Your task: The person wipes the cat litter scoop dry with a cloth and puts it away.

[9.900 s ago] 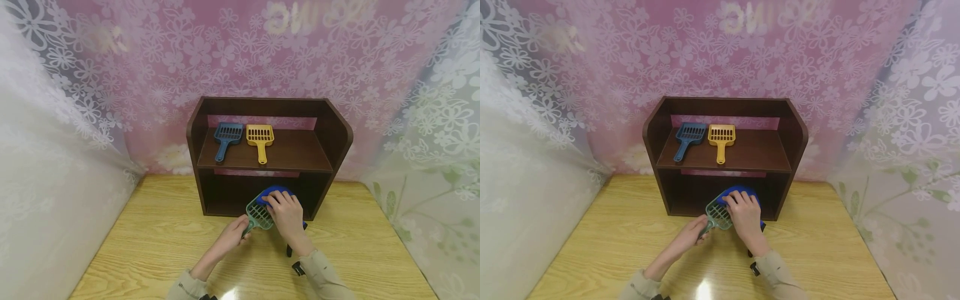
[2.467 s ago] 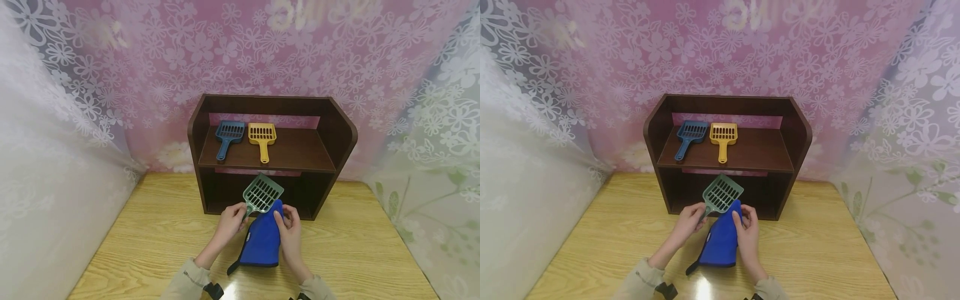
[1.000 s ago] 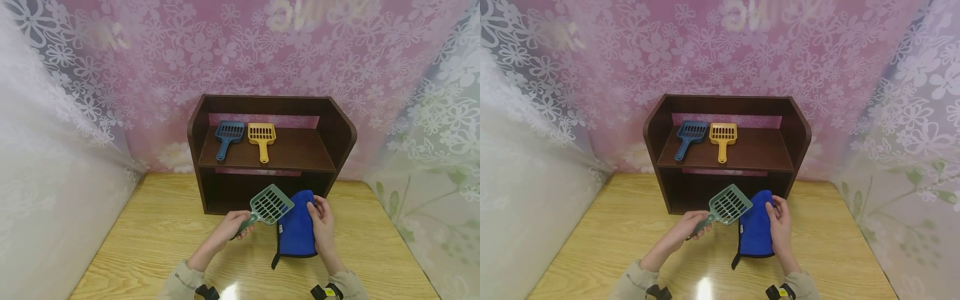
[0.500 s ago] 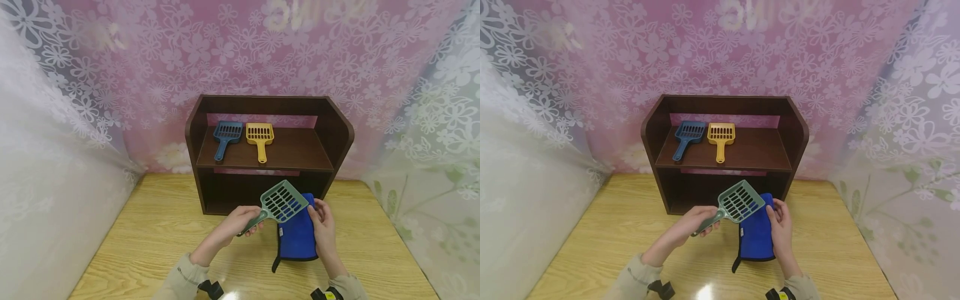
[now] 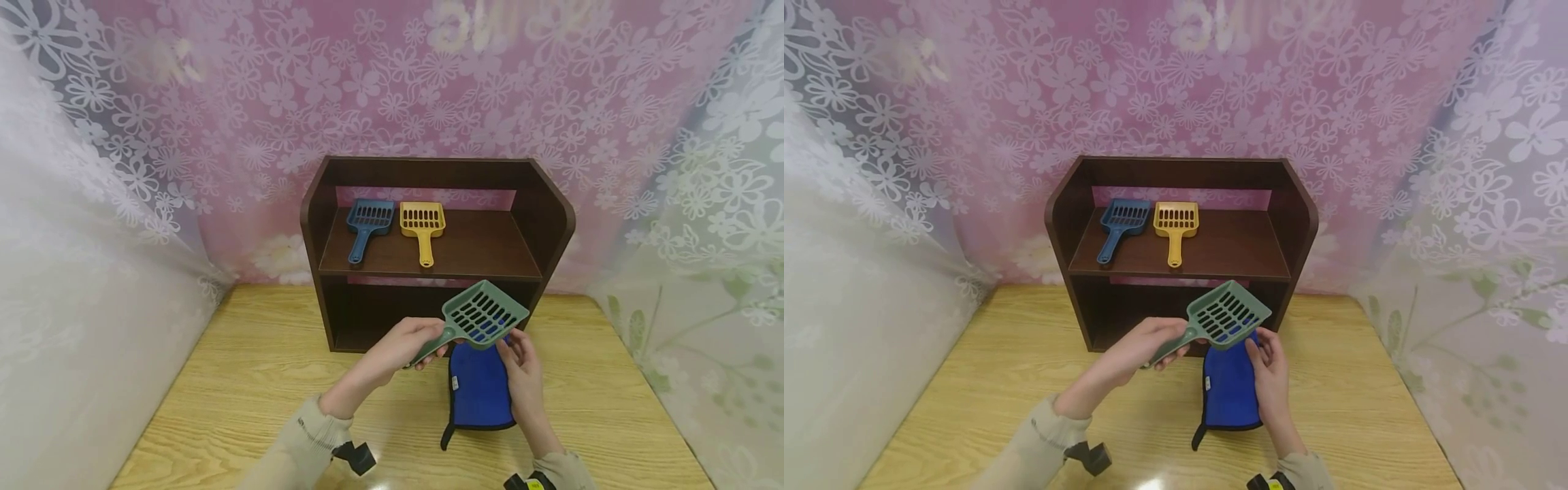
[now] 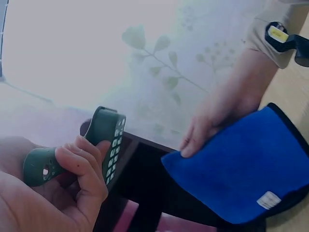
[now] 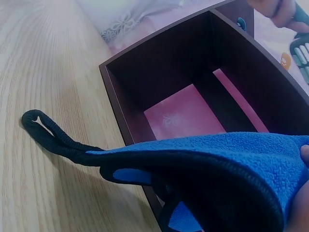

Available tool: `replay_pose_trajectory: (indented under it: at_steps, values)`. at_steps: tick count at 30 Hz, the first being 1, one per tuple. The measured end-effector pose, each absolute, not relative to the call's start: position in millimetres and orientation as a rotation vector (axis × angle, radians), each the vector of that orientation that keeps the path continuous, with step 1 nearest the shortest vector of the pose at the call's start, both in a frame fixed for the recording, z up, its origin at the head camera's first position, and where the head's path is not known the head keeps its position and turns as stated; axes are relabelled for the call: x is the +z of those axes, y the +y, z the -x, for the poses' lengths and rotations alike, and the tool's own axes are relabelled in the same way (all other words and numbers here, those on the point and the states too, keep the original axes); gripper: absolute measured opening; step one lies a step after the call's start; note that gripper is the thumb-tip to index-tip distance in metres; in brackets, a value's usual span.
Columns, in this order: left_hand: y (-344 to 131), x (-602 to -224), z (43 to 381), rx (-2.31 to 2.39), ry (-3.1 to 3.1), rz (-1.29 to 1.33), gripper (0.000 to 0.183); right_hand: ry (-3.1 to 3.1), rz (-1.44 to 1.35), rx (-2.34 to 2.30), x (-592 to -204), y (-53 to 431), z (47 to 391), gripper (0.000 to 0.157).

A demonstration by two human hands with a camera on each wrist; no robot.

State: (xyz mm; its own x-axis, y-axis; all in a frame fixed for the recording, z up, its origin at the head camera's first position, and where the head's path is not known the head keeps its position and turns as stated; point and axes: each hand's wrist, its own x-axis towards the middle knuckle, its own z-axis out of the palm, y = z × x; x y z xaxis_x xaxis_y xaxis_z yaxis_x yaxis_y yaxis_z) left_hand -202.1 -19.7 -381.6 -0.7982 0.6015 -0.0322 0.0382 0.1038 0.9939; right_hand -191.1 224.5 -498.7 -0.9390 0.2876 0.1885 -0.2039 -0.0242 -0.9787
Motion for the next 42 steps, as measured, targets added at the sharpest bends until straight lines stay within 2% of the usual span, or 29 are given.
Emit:
replay_pose_trajectory:
  at_steps: [7,21,33,42]
  values:
    - [-2.6,-356.7,210.5,1.785,1.997,-0.596,0.035,-1.954,0.112,2.002,-495.1,228.4,190.7,0.032]
    - [32.7,-326.3,242.6,1.913,1.934,-0.550,0.038,-1.974,0.113,1.956,-496.8,244.1,185.0,0.032]
    - [58.3,-326.8,274.9,2.004,1.879,-0.553,0.035,-1.952,0.288,2.018,-513.2,261.5,174.6,0.034]
    - [69.9,-330.5,286.0,2.091,1.897,-0.503,0.034,-1.976,0.421,2.022,-529.2,277.6,171.1,0.037]
